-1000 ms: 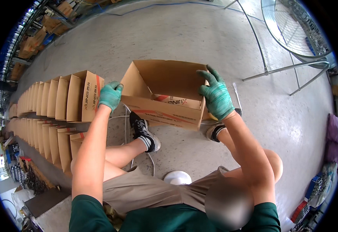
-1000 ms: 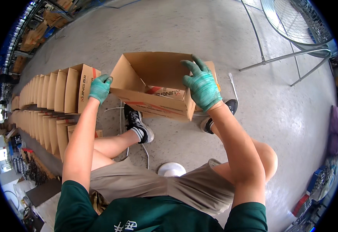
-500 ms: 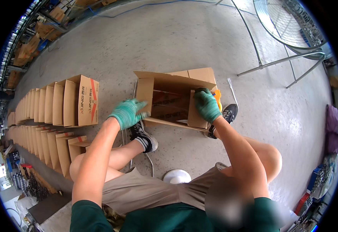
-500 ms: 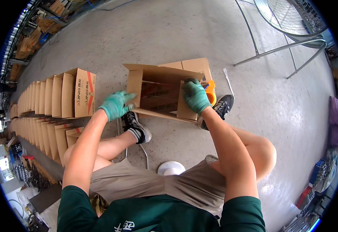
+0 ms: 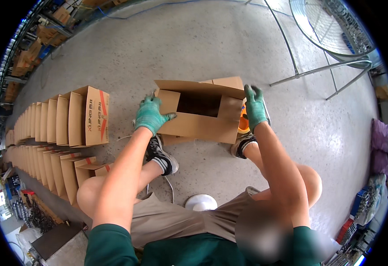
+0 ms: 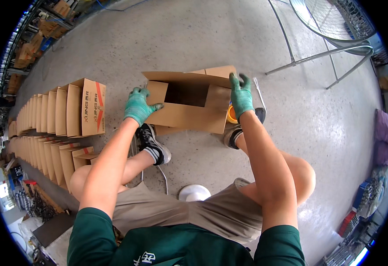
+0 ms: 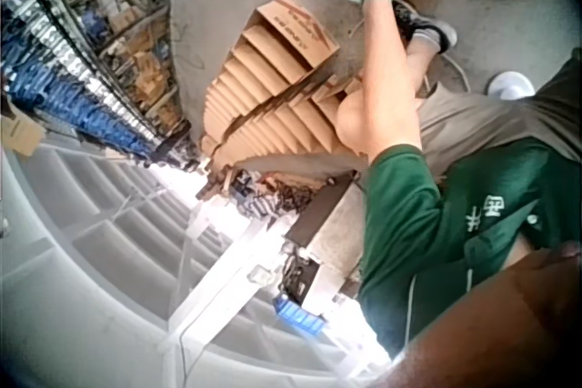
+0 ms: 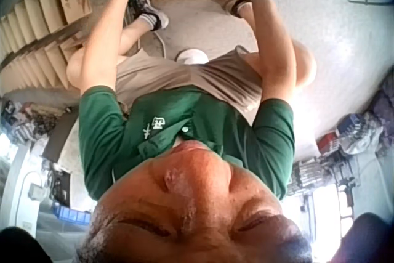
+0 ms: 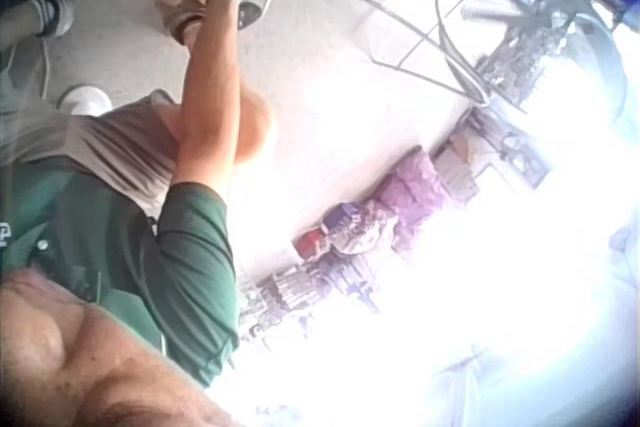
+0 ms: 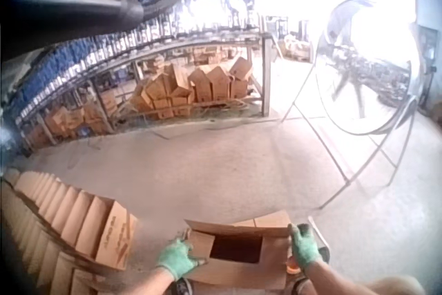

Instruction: The person sits on the floor in a warehouse and assembles flat-packed cardboard boxes. They fold the flaps to form the box shape and use a handheld tape dispenser to seal the seams. The person repeats this process for multiple boxes, stacking the finished ones to the side.

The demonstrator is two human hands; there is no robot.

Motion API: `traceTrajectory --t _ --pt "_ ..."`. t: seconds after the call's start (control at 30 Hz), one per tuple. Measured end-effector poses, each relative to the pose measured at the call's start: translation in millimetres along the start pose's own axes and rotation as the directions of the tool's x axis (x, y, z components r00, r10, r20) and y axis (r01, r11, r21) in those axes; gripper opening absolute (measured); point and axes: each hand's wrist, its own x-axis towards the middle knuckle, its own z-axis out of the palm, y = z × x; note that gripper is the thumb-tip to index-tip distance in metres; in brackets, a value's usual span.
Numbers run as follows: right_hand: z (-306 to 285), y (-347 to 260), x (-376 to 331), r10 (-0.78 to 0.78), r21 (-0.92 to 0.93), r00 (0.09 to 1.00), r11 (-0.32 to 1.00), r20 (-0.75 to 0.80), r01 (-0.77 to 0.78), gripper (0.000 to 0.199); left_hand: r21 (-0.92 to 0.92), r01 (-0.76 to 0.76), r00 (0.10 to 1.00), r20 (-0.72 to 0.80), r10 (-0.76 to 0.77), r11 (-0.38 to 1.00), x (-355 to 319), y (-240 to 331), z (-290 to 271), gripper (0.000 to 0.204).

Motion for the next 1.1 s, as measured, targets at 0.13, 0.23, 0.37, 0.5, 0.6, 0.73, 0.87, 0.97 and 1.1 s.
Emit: traceTrajectory --t 0.13,0.23,0.37,0.5,0.6,0.73,0.87,0.97,1.1 --pt "2 -5 -11 0.251 -0.078 0.915 0.968 0.316 -0.239 0.054 -0.433 0.013 0.974 -0.2 -0.11 0.901 -4 -22 69 0.087" --pt "-10 27 -14 0.039 0.01 0.882 0.999 0.469 -0.049 0.053 -0.951 0.118 0.977 0.058 -0.207 0.287 3 -29 78 0.096" --pt "-12 98 -20 -0.184 -0.178 0.844 0.934 0.503 0.31 0.067 -0.993 0.115 0.978 0.106 -0.18 0.039 -6 -20 52 0.106" --pt "17 75 -21 -0.167 -0.16 0.797 0.936 0.58 0.312 0.066 -0.843 -0.096 0.976 -0.184 -0.116 0.529 -19 -66 59 0.093" --pt "33 64 -10 -0.142 -0.197 0.827 0.936 0.544 0.29 0.061 -0.881 -0.08 0.982 -0.149 -0.112 0.467 -20 -90 69 0.068" --pt "35 73 -2 -0.178 -0.208 0.829 0.921 0.53 0.33 0.058 -0.823 0.043 0.985 -0.059 -0.161 0.566 -20 -82 76 0.051" --pt "38 82 -11 -0.301 -0.328 0.787 0.786 0.538 0.525 0.06 -0.787 0.051 0.976 -0.091 -0.198 0.615 -21 -80 82 0.052" --pt "39 74 -18 -0.262 -0.516 0.781 0.625 0.567 0.585 0.064 -0.751 0.121 0.964 -0.067 -0.257 0.649 -18 -74 81 0.056" --pt "36 77 -16 -0.298 -0.5 0.76 0.606 0.578 0.618 0.066 -0.712 0.183 0.957 -0.029 -0.289 0.678 -15 -72 84 0.058"
